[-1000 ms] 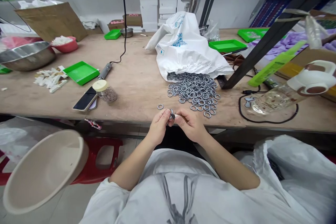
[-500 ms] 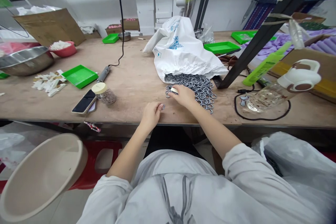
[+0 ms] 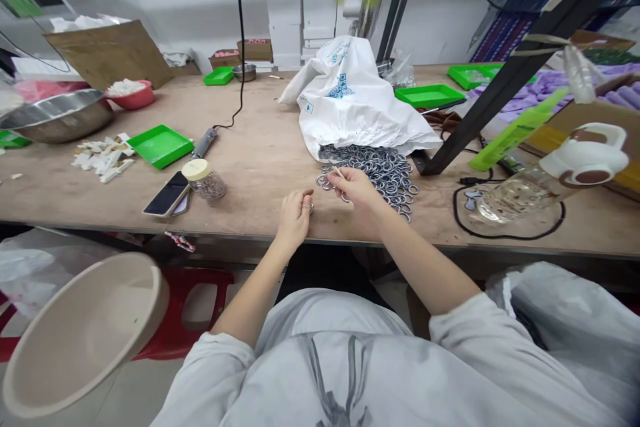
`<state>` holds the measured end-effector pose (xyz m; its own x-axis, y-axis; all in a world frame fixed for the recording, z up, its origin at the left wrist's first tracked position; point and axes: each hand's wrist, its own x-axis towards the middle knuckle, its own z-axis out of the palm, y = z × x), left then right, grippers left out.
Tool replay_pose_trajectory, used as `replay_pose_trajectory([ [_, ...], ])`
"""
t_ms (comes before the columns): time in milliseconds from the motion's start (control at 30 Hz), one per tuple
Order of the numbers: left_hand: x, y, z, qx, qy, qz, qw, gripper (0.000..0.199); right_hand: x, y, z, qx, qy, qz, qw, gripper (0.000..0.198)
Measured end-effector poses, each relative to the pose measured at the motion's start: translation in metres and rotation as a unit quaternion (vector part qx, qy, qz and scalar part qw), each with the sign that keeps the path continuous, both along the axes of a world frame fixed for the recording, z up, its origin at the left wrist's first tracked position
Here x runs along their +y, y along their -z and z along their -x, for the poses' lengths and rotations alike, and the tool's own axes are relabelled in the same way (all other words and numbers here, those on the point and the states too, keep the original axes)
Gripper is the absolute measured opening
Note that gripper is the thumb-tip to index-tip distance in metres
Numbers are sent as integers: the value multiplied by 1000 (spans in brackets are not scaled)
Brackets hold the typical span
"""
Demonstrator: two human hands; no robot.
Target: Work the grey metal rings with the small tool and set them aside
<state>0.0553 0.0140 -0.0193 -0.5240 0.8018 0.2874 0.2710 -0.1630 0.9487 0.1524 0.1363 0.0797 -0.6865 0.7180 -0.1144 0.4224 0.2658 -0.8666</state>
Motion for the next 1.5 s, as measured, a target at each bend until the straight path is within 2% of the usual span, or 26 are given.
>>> replay_pose_trajectory([
  [33, -2, -5, -6, -54, 23, -37, 998, 39, -16, 0, -8, 58, -11, 45, 997, 54],
  [100, -7, -17, -19, -164, 73, -82, 980, 43, -45, 0, -23, 126, 3, 67, 990, 62],
  [200, -13, -30, -37, -299, 109, -110, 942, 44, -74, 2, -36, 171, 24, 38, 984, 56],
  [300, -20, -37, -45, -400, 116, -119, 901, 47, -82, 0, -41, 172, 5, 41, 984, 53],
  [367, -25, -39, -45, -425, 126, -121, 888, 47, -82, -3, -43, 178, -11, 46, 983, 51],
  [500, -31, -39, -44, -414, 176, -124, 884, 43, -82, -8, -43, 168, -46, 30, 984, 49],
  [633, -36, -41, -47, -474, 182, -118, 853, 44, -86, -6, -39, 190, -59, 43, 979, 44],
  [700, -39, -43, -49, -468, 197, -122, 853, 42, -85, -5, -38, 209, -54, 42, 976, 41],
  [800, -43, -47, -48, -446, 213, -127, 860, 43, -82, -7, -40, 197, -35, -29, 979, 52],
  [967, -47, -52, -43, -473, 207, -116, 849, 50, -86, -20, -55, 74, -137, -152, 976, 57],
  [1100, -45, -54, -41, -500, 198, -102, 837, 56, -95, -26, -60, 25, -151, -256, 954, 60],
  [1200, -45, -52, -42, -512, 200, -97, 829, 57, -97, -26, -60, 25, -159, -290, 943, 59],
  [1300, -49, -49, -41, -486, 227, -102, 838, 54, -88, -22, -60, 21, -167, -268, 949, 55],
  [1367, -54, -47, -38, -418, 284, -108, 856, 48, -72, -16, -62, -11, -136, -234, 963, 55],
  [1433, -56, -43, -30, -333, 323, -104, 880, 46, -51, -9, -63, -84, -26, -250, 964, 56],
  [1467, -55, -40, -25, -291, 317, -97, 898, 45, -40, -6, -63, -155, 17, -258, 954, 52],
  [1500, -51, -36, -18, -247, 284, -85, 922, 44, -32, -3, -63, -229, 50, -282, 930, 45],
])
